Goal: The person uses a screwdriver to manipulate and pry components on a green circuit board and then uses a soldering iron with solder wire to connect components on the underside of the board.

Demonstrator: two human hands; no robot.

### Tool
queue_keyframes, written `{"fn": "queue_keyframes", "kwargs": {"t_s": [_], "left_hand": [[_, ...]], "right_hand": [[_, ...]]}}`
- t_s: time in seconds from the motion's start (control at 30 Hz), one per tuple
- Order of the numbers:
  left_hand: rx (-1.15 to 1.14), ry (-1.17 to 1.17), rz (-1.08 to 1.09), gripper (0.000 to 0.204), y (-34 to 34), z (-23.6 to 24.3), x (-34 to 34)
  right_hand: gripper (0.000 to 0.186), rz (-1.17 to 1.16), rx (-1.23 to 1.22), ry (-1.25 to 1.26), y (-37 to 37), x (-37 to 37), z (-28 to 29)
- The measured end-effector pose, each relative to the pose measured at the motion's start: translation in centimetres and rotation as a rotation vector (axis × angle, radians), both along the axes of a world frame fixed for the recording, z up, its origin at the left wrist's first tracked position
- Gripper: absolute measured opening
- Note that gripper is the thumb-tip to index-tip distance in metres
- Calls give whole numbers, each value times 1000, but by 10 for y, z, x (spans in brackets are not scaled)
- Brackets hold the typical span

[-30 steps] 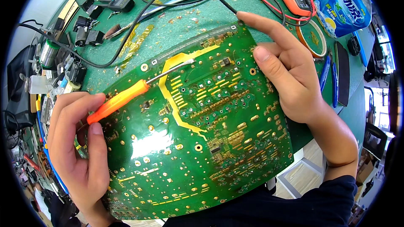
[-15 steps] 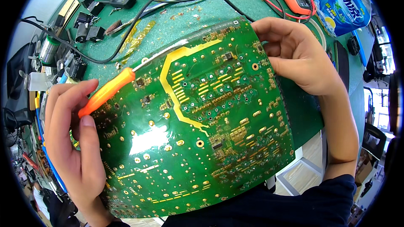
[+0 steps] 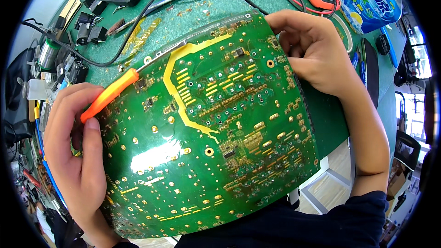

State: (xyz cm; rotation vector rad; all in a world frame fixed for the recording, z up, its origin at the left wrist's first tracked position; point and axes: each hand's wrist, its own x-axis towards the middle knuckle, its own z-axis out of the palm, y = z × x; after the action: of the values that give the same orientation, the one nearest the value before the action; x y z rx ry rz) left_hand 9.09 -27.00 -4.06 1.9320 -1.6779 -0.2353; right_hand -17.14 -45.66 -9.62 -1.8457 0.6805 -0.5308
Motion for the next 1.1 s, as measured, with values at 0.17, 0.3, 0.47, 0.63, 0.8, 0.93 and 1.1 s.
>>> {"fn": "queue_keyframes", "kwargs": {"t_s": [0.17,0.3,0.47,0.63,0.8,0.93,1.1], "left_hand": [[-23,-24,-50,21,0,-1,4],[-42,-24,-52,21,0,-1,3],[-32,-34,-56,22,-1,0,4],[100,9,-64,25,4,7,8],[94,-2,-78,25,3,7,10],[93,-46,-90,25,3,9,10],[90,-47,-87,25,2,8,10]], "right_hand": [[32,-47,-80,50,2,1,1],[31,-45,-115,33,2,4,-1],[31,-74,-108,-14,2,5,-7],[31,-63,-107,14,3,7,-6],[30,-88,-162,-16,5,8,-11],[30,-100,-201,4,6,8,-10],[30,-115,-215,-2,8,8,-10]]}}
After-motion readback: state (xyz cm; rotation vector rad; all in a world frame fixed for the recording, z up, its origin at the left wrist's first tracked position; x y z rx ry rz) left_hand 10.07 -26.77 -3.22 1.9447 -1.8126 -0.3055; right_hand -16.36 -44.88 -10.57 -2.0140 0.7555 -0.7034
